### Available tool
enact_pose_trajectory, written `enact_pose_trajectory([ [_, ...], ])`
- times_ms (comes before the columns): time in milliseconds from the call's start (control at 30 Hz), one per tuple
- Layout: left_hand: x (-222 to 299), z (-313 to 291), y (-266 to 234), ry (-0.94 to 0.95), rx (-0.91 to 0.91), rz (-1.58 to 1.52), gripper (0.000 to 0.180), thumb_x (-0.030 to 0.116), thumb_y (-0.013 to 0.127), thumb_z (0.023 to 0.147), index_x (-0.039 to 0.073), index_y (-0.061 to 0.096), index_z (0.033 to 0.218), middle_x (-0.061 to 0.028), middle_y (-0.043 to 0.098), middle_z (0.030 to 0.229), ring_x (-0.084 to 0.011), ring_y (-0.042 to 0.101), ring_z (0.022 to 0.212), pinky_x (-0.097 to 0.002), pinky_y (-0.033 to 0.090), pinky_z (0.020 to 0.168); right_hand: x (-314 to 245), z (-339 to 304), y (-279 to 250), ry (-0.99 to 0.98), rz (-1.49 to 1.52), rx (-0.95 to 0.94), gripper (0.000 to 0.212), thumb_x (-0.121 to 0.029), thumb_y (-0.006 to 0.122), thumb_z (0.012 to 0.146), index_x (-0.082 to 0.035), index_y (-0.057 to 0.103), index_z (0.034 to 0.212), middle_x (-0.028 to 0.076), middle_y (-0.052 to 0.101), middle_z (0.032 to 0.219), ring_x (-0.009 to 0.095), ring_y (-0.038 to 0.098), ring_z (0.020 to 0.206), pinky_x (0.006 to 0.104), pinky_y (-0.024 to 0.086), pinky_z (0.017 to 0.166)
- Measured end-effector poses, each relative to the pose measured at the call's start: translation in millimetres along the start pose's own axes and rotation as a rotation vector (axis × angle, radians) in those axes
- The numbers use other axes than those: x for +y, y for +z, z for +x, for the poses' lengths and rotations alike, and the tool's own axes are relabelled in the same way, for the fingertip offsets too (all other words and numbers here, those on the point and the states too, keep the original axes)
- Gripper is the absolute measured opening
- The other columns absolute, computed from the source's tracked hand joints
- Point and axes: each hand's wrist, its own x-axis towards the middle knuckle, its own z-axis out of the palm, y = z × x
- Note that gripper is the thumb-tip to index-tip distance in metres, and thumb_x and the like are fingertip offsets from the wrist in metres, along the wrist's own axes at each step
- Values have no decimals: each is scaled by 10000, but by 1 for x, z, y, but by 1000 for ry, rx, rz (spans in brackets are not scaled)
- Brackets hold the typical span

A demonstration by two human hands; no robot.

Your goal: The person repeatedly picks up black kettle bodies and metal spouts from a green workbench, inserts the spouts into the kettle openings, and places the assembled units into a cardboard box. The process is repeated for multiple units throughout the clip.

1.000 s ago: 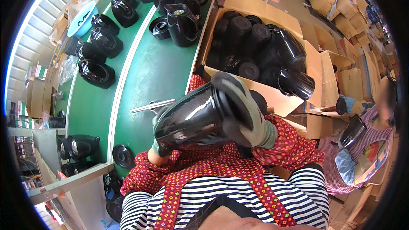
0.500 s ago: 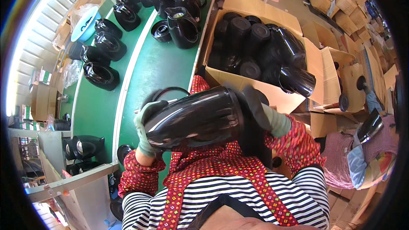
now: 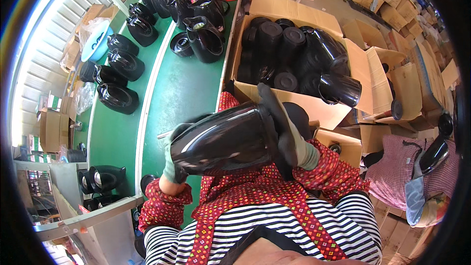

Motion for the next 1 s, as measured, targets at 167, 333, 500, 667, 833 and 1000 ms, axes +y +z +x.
enact_pose_trajectory([
  [167,49,23,6,194,-3,349,521,190,925,778,-52,698,1180,-179,718,1189,-272,745,1000,-391,605,917,4,-7,-2,433,378,185,759,-509,571,1077,-34,343,1624,169,506,1578,247,573,1374,385,470,1145],
  [333,45,22,7,163,17,366,363,70,886,790,-84,714,1071,-229,758,1095,-303,774,991,-377,623,869,-9,0,-7,671,420,161,838,-648,494,1066,-4,399,1593,160,540,1536,197,565,1358,356,464,1131],
  [500,-21,2,27,-219,-410,13,620,231,835,890,15,595,1419,-196,635,1423,-295,607,1346,-413,497,1128,-16,-6,-3,-292,-448,-174,973,-554,738,915,19,377,1613,249,293,1681,407,284,1567,512,281,1250],
  [667,-33,3,37,-266,-335,-201,718,226,860,885,32,538,1497,-165,624,1461,-273,625,1316,-412,494,1139,-2,-14,-10,-345,-423,-50,938,-489,789,875,-9,415,1590,289,310,1647,444,315,1548,529,299,1241],
  [833,21,20,24,-155,-14,-569,698,171,914,813,-45,588,1391,-202,639,1419,-305,658,1266,-447,530,1110,12,-11,14,-51,291,337,567,-392,470,1133,-11,454,1553,95,602,1442,183,638,1240,329,514,1069],
  [1000,38,39,10,-25,-43,325,332,50,820,764,-36,752,1078,-189,743,1136,-288,740,1047,-364,590,923,52,-37,-2,203,451,364,506,-383,439,1139,-29,542,1486,97,666,1364,193,650,1220,347,517,1081],
])
